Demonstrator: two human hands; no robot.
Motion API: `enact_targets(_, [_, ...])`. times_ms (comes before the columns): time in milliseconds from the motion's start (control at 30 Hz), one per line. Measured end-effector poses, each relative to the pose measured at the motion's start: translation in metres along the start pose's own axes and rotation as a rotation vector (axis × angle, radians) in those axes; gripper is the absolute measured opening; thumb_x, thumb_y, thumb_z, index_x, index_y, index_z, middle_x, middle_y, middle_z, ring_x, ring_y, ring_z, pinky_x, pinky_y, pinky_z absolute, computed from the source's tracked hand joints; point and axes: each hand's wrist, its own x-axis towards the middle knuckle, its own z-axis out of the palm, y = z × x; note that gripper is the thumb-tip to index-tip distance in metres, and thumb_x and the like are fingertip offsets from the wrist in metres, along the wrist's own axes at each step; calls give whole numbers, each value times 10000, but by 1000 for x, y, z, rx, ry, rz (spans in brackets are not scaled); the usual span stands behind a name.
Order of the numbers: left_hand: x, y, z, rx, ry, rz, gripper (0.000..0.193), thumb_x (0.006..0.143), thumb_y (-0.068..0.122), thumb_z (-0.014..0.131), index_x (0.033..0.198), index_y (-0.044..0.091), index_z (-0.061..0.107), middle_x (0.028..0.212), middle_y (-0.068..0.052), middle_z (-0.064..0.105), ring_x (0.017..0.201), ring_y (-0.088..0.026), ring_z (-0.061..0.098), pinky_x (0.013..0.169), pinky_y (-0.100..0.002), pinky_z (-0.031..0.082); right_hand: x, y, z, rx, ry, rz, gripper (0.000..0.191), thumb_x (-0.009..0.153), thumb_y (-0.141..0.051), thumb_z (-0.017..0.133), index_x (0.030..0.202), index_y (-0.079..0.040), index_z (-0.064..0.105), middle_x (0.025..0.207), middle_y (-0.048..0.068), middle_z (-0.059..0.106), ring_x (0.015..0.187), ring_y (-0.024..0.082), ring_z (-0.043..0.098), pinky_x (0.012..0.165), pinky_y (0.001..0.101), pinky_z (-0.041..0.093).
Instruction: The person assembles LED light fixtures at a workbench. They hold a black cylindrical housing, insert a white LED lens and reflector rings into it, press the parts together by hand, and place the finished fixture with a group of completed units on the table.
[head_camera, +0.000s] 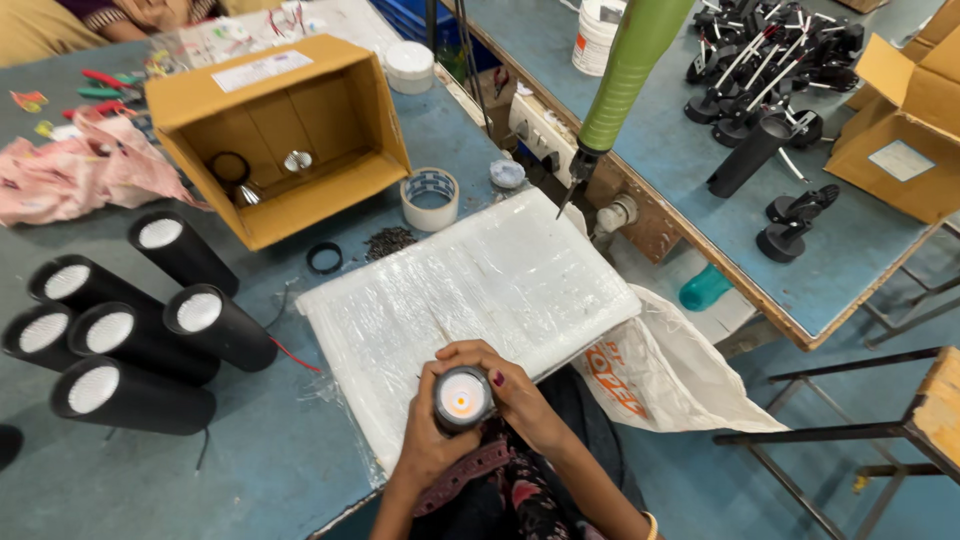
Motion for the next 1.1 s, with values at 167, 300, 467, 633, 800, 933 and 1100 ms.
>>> enact_targets(167, [-1,3,-2,22,1,21,668,640,52,731,1251,48,459,1004,-71,640,946,-145,651,847,-292,528,4,-11,4,-58,-14,13,660,1011,-564,452,1225,30,643,1395,139,538,1337,259,540,1153,388,421])
enact_targets(300, [-5,0,-1,31,18,-13,608,680,69,741,1220,24,464,1007,-93,661,940,-166,678,844,-314,558,6,-15,3,-65,6,73,569,992,-464,464,1172,45,647,1364,145,551,1288,257,561,1127,394,425])
enact_targets(467, [-7,-10,-2,36,71,48,691,664,64,744,1290,21,456,1056,-94,668,999,-172,686,880,-318,551,18,-17,8,-147,-32,15,606,1006,-478,389,1120,50,664,1312,155,604,1250,265,575,1140,379,402])
enact_targets(633, [-13,-30,-11,116,89,-14,639,653,46,778,1237,7,524,961,-86,697,882,-175,691,809,-325,561,19,-16,19,-296,-13,-102,687,1008,-517,303,1042,44,697,1149,175,716,1235,295,593,1166,400,396])
enact_targets(800, [-19,-40,-22,78,57,-29,446,681,15,776,1097,-26,622,926,-87,676,853,-171,660,786,-329,544,23,-8,26,-186,-11,-136,710,988,-551,349,1049,65,697,1115,212,719,1244,333,625,1152,429,447])
enact_targets(933, [-18,-35,-25,55,50,-20,339,667,22,752,992,-24,666,858,-79,690,797,-163,670,736,-314,541,24,-7,28,-113,-19,-115,758,964,-597,348,1055,68,701,1176,227,711,1157,341,675,1110,423,485])
enact_targets(1100, [-18,-26,-23,90,70,-70,248,657,36,730,897,-15,691,774,-60,701,715,-154,670,665,-303,538,25,-10,26,-241,-19,-137,736,983,-571,323,1035,48,717,1156,210,740,1126,309,691,1114,378,419])
